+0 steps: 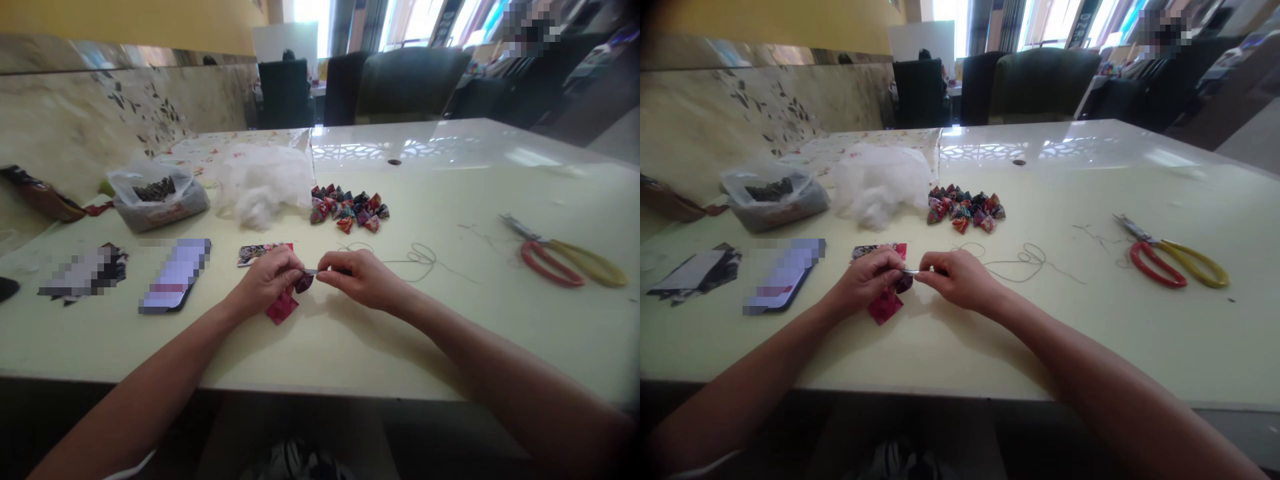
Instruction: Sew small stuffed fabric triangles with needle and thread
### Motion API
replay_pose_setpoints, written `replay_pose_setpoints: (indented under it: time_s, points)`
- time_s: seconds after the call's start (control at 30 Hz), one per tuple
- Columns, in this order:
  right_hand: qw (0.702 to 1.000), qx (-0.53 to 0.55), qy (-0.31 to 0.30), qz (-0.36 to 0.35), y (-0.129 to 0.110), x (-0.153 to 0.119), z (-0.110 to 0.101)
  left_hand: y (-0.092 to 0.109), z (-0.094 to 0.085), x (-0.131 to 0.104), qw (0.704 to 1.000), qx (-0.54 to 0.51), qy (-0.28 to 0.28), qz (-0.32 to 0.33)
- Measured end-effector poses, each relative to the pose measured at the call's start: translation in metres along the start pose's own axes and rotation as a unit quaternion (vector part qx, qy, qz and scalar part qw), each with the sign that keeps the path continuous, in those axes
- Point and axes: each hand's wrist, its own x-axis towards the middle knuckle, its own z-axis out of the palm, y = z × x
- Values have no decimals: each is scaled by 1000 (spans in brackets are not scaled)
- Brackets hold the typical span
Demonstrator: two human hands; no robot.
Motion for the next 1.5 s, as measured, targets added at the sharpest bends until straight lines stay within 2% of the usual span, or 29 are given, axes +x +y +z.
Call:
replay_pose_setpoints:
  time_s: [0.2,0.27,0.37,0.47,0.57,0.63,0.7,0.77,0.87,0.93,1.07,1.2,1.5]
  points:
    - [998,61,7,-5,3,1,1,1,-1,1,1000,-3,1,-9]
    - [998,58,26,18,5,3,0,0,0,1,1000,-9,5,-22]
    - [994,-59,43,84,11,6,1,-1,0,1,998,-29,19,-52]
    - [971,-209,20,116,16,9,4,-2,2,0,996,-40,36,-71]
    - [956,-280,-5,91,18,9,6,-1,3,0,996,-26,48,-65]
    - [955,-294,13,41,17,8,7,1,5,0,997,-8,51,-57]
    - [962,-265,58,-20,14,7,9,3,7,1,997,17,52,-48]
    - [977,-185,87,-59,11,5,12,4,9,1,997,47,54,-35]
    - [994,-51,69,-66,6,2,20,6,14,1,996,72,49,-11]
    - [996,-7,59,-64,5,1,25,7,16,0,997,66,40,-10]
    - [995,26,69,-71,3,1,25,8,18,-1,998,-34,16,-57]
    - [992,27,99,-74,2,0,21,11,18,0,988,-125,28,-87]
    - [990,56,89,-99,4,1,26,12,19,-4,978,-143,27,-149]
